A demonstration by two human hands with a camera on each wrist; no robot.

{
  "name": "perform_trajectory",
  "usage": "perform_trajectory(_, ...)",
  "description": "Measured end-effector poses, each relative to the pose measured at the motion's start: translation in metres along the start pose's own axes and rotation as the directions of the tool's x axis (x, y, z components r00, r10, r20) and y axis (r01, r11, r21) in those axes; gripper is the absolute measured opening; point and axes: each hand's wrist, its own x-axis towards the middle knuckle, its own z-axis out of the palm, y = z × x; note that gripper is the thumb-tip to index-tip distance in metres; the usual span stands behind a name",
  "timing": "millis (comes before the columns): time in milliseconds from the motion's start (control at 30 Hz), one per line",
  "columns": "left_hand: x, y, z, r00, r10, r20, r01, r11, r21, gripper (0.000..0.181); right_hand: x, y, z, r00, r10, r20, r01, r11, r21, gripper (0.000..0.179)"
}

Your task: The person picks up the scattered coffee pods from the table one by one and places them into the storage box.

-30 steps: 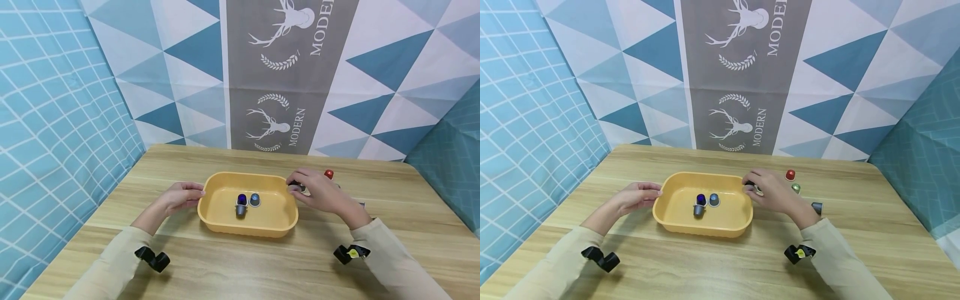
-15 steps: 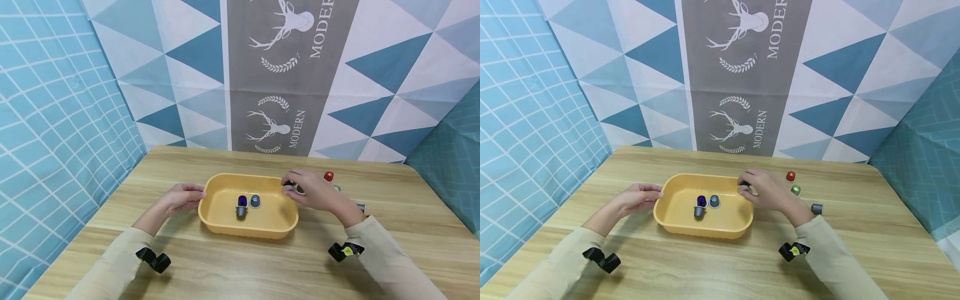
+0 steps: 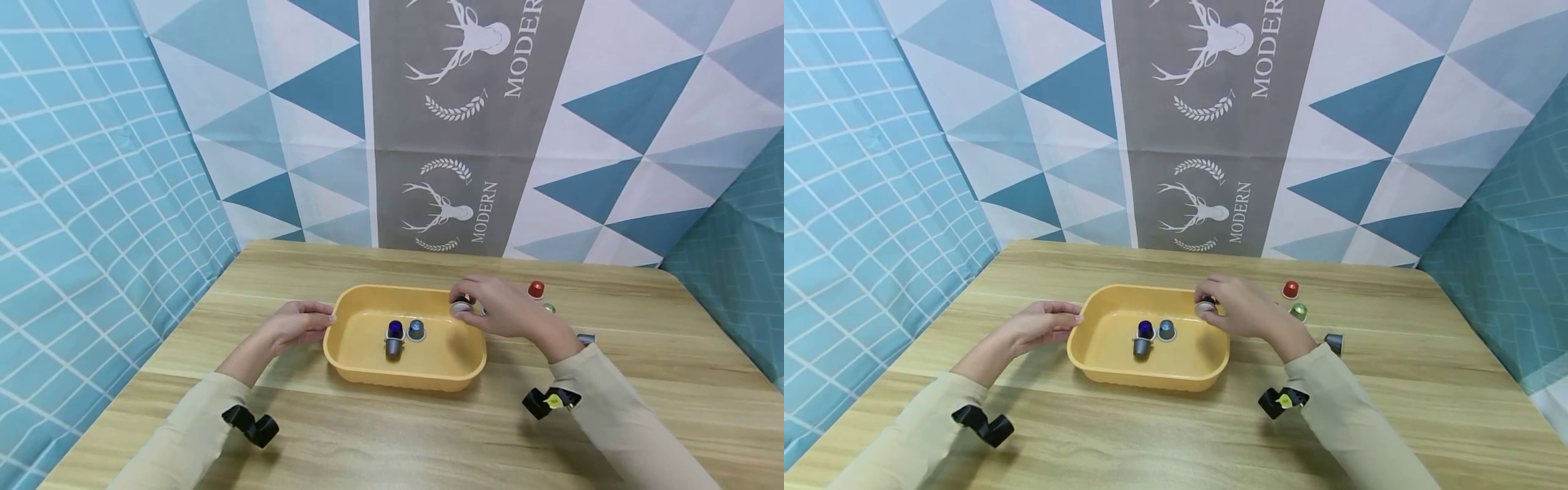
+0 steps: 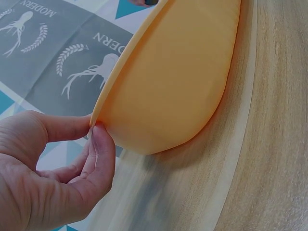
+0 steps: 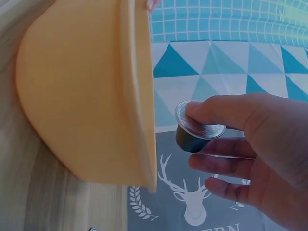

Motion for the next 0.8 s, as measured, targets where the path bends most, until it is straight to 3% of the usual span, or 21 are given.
perform_trajectory(300,-0.002,-0.001,0.000,1.000,-0.006,-0.001,0.006,1.000,-0.001,0.049,0.012,-0.005,-0.001,0.994,0.033,0.104,-0.041,0.997,0.071,0.012)
perform_trajectory(800,-0.002,0.000,0.001,1.000,0.007,0.000,-0.007,1.000,0.005,0.050,0.031,-0.008,-0.001,0.985,-0.015,0.170,-0.010,0.989,0.146,0.008)
